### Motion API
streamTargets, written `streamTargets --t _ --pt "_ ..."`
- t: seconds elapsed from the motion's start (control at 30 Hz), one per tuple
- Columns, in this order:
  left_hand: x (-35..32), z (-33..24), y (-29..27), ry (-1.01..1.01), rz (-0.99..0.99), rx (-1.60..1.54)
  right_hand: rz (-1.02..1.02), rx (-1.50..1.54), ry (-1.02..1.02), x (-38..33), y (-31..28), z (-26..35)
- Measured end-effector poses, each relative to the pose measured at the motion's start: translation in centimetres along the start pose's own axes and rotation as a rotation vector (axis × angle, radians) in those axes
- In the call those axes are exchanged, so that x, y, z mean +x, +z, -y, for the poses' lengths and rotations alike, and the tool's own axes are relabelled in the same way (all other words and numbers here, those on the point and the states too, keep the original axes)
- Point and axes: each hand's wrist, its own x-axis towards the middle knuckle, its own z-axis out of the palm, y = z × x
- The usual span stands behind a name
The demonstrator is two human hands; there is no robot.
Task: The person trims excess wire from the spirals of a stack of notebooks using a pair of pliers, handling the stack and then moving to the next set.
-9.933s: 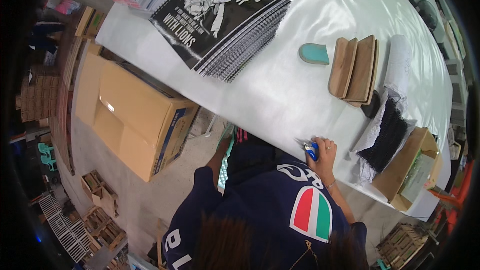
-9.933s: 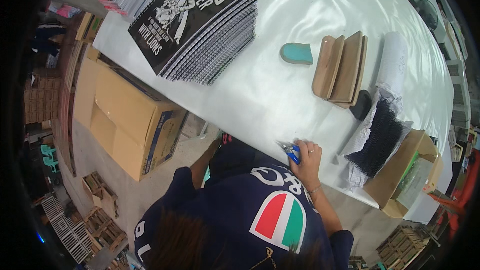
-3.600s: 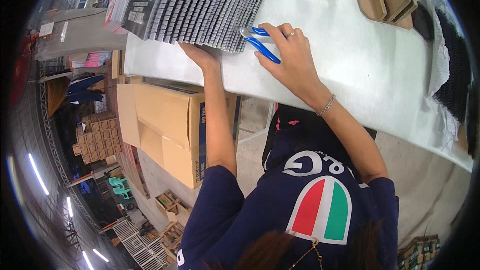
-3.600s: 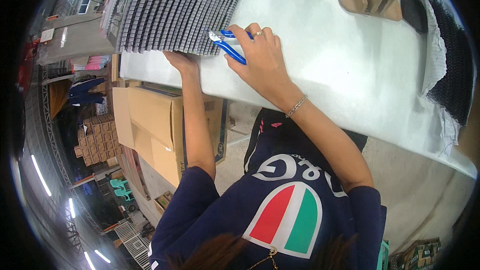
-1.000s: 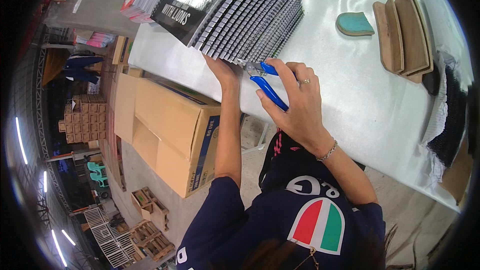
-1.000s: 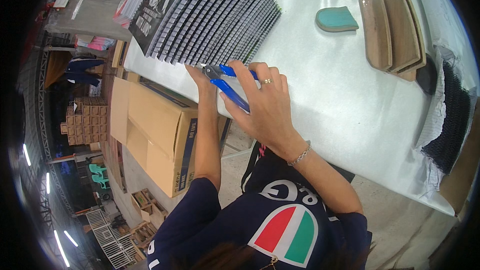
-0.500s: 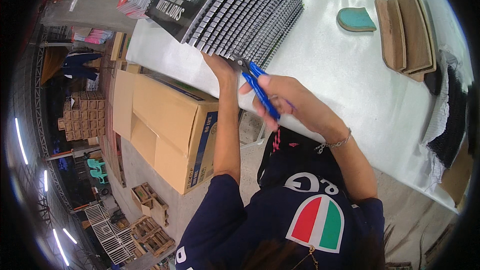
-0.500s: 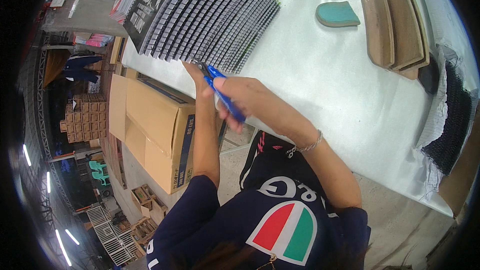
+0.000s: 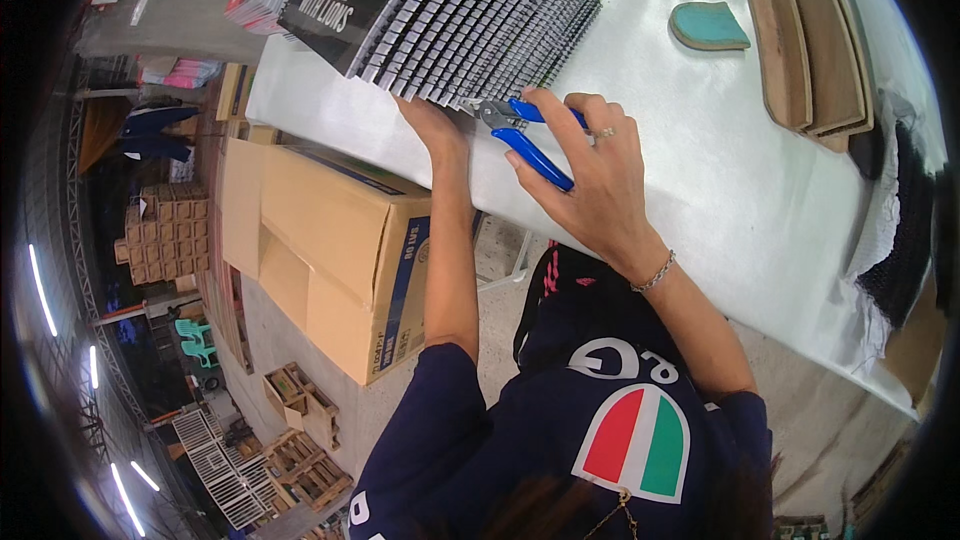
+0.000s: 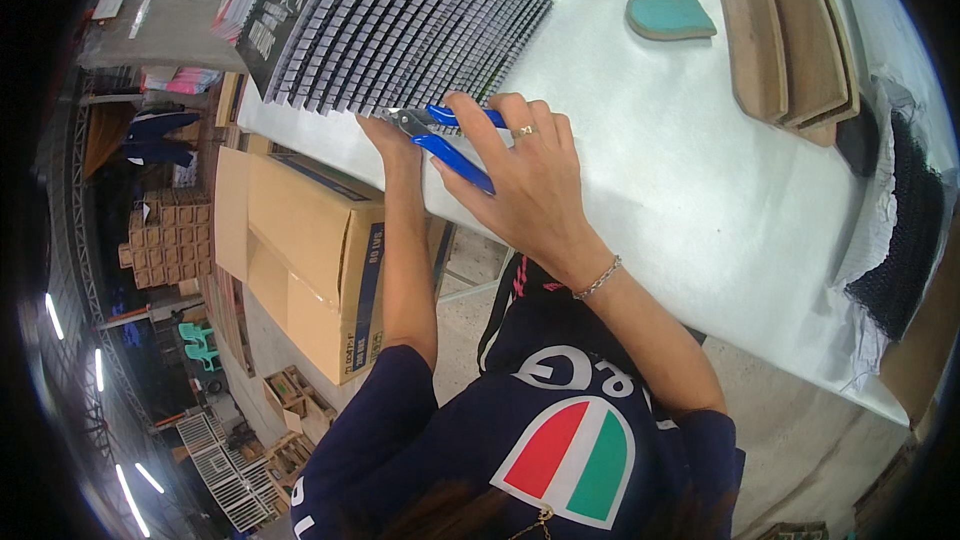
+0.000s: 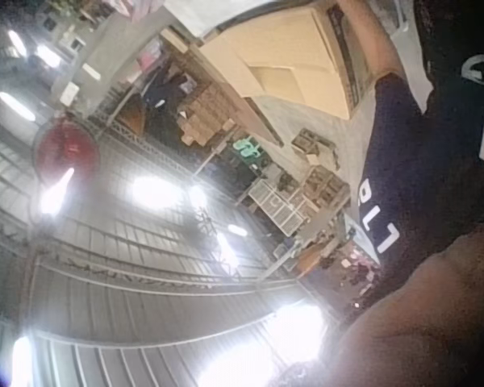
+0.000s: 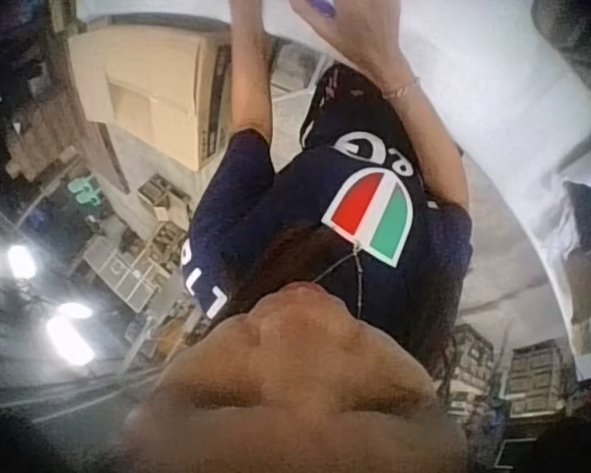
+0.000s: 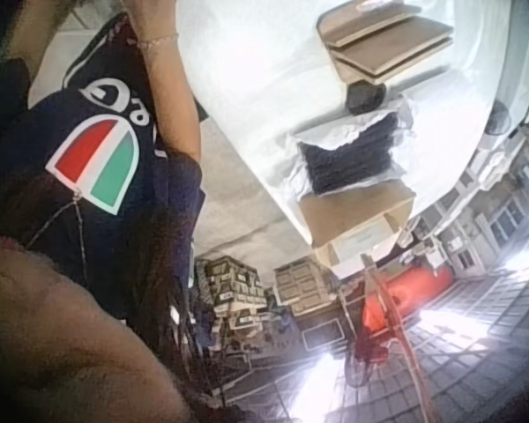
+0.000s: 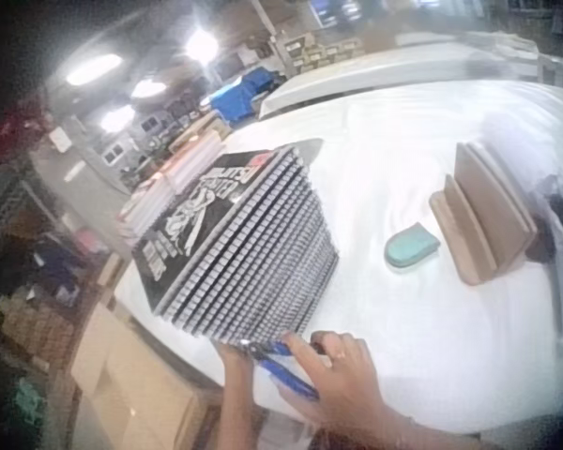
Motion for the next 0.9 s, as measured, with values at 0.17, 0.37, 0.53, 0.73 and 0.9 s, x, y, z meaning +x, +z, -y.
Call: streamTargets --t 0.17,0.37,0.53,0.73,0.9 --pt "-0.2 -0.4 0.5 -0.018 -0.010 -0.051 0.020 -0.028 -0.023 0.1 -0.2 0.1" --pt "-0.8 -0.9 1.5 -0.104 -0.087 -0.127 0.250 0.340 0.247 0.3 -0.6 0.6" --pt "-0.9 -1.0 1.3 -0.089 -0.115 -0.093 0.538 0.848 0.557 1.3 -1.6 0.9" --pt "-1.0 -1.2 1.4 -0.051 -0.055 -0.026 0.066 -0.046 0.047 -0.4 -0.2 0.6" --pt "-1.2 -1.7 2.2 -0.100 -0.068 -0.097 0.049 -0.065 0.046 -0.4 0.5 0.6"
